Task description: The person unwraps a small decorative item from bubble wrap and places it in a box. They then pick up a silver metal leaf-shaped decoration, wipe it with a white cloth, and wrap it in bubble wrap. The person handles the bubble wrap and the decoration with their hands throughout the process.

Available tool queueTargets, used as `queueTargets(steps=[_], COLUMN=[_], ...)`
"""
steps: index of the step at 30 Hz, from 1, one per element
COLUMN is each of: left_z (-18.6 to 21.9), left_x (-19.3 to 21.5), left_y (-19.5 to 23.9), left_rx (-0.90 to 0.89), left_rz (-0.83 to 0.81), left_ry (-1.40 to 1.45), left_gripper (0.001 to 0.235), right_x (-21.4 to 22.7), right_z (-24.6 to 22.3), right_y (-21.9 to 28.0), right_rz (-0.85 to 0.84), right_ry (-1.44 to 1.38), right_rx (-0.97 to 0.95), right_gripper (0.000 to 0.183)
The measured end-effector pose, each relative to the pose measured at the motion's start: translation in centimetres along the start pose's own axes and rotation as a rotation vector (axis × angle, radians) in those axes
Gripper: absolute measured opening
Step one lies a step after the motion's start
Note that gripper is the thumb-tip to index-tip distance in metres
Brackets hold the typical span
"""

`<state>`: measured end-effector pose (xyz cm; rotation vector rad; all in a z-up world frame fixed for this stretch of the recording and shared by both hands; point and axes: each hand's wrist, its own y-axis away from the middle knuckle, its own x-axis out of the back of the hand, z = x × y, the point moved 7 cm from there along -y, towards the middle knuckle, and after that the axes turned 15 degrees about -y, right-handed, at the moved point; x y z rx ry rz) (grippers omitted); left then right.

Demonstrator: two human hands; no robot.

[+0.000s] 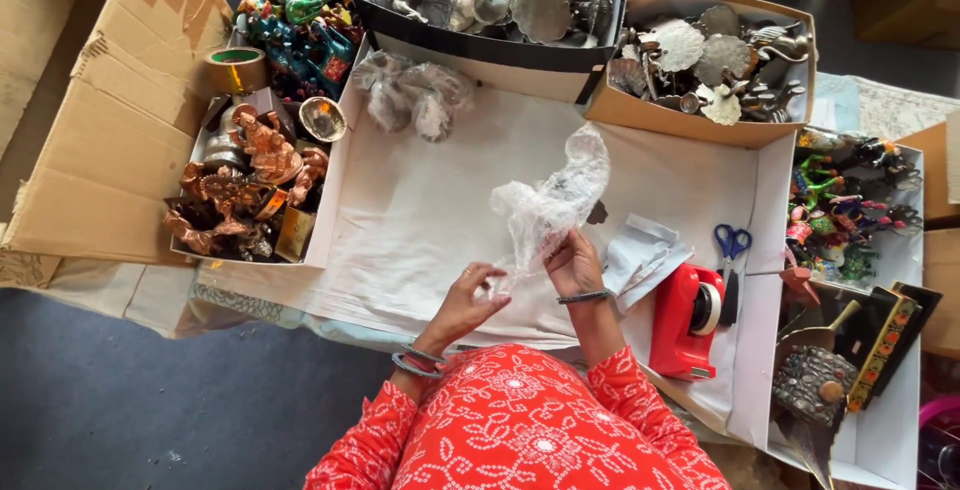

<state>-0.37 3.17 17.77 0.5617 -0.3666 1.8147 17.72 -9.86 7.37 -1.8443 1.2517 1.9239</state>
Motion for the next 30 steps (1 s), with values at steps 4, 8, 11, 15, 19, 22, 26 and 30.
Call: queueTargets(steps=[4,8,11,15,19,22,26,30], left_z=[-2.8,-5.0,-4.5,-4.1,-5.1,-6.1,-0.5,5.8], left_x=[-1.9,-4.6,-3.9,-2.1,-3.7,-4.3,0.1,1.4], left_y=[-2.3,-4.1,-4.7,-4.8,-4.7,-4.7,-3.2,-2.3], left_rx=[0.041,0.349,0.381,0.471,0.444,0.289,0.140,-0.100], left_rz=[0.033,-0.152,-0.062,0.149,0.131,0.125,0.201,0.225], left_ry=[0.176,0.777,0.805,0.722,0.763,0.560,-0.206,-0.408], left_gripper=[0.042,0.047,0.047,0.048,0.047,0.055,0.062,0.093], right_x=[-0.8,0.2,-2.1,-11.8,-14.0,-10.8,-2.7,-2.9], right_z=[0.5,1.7,0.4,-0.9,3.6,3.9,1.0,0.9], right_y=[0.1,-0.6,1.2,10.1,11.3,8.5,3.6,2.9], right_rz=[-0.052,-0.108,0.047,-0.197,-0.606,-0.429,-0.177,-0.026], right_ry=[0.004,0.038,0.535,1.383,1.725,1.823,1.105,0.235], right_rx=[-0.052,-0.133,0.212,1.029,1.009,0.940,0.530,0.147], right_gripper=[0.024,0.023,0.027,0.037,0.037,0.033,0.019,0.016])
